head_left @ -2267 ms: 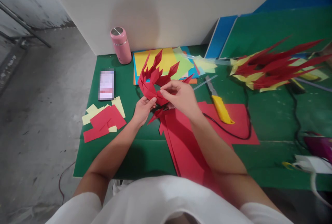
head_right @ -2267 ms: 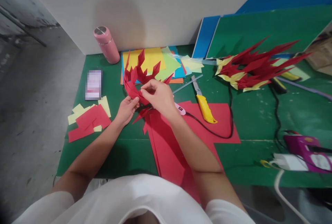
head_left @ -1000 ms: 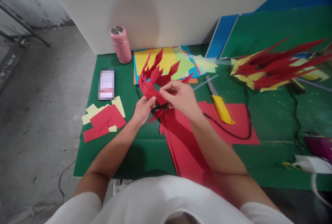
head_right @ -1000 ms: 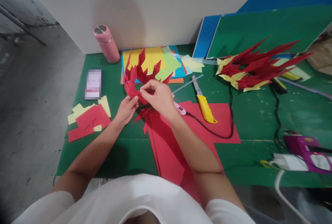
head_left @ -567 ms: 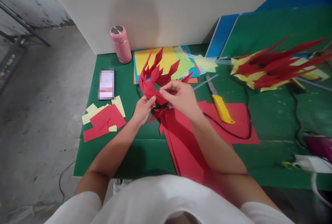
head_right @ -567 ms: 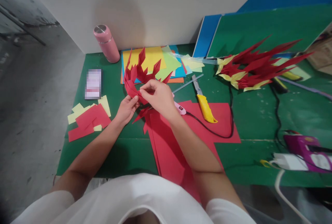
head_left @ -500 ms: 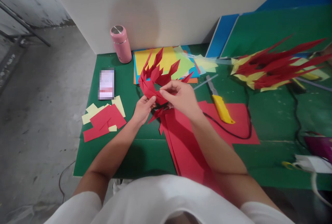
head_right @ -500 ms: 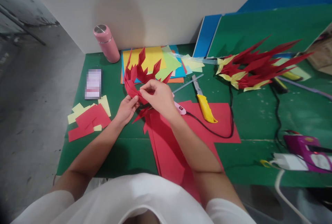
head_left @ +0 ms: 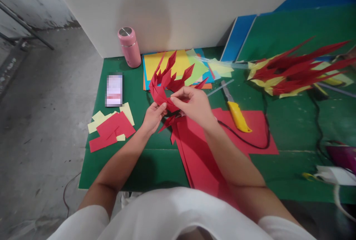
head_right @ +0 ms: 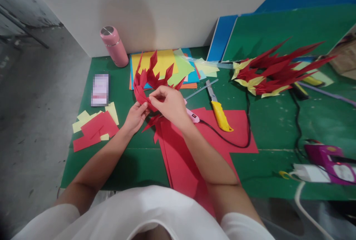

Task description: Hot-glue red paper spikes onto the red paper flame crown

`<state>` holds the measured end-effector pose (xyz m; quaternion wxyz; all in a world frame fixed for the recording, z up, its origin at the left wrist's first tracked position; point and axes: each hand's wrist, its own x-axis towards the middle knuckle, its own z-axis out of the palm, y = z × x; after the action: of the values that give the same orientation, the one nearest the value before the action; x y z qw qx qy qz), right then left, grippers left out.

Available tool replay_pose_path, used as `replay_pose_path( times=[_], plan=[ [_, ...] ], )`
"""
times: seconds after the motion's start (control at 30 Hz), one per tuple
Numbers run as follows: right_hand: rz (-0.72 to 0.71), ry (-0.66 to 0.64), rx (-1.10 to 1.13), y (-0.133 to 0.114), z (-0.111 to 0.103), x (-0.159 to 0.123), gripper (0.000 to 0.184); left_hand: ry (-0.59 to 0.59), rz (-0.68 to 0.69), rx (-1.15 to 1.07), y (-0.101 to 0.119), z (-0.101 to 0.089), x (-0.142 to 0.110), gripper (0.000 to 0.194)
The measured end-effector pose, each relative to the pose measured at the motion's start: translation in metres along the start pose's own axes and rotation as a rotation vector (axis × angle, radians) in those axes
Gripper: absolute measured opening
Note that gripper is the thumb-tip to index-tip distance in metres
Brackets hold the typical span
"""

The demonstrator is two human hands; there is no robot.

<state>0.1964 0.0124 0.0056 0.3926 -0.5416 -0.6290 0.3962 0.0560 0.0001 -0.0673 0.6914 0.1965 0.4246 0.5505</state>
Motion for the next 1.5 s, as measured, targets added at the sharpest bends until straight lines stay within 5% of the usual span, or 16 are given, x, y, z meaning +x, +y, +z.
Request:
replay_pose_path(
  times=[0.77,1.1,1.37,1.5],
  plan=[
    [-0.063,-0.027,0.052,-0.002,-0.005,0.002,0.016,0.022,-0.038,-0.054,0.012,0.008,-0.003,0.017],
    [-0.118,-0.041,-0.222,-0.013,-0.017,-0.002,0.028,0.02,-0.048,-0.092,0.02,-0.004,0.009,0.013],
    [-0.263,0.086,-0.5,0.011,0.002,0.006,0.034,0.152,0.119,-0.035,0.014,-0.006,0.012,0.031],
    [-0.232,-0.003,-0.463,0.012,0.009,0.005,0.041,0.214,0.229,0.056,0.009,-0.013,0.014,0.032]
  ],
)
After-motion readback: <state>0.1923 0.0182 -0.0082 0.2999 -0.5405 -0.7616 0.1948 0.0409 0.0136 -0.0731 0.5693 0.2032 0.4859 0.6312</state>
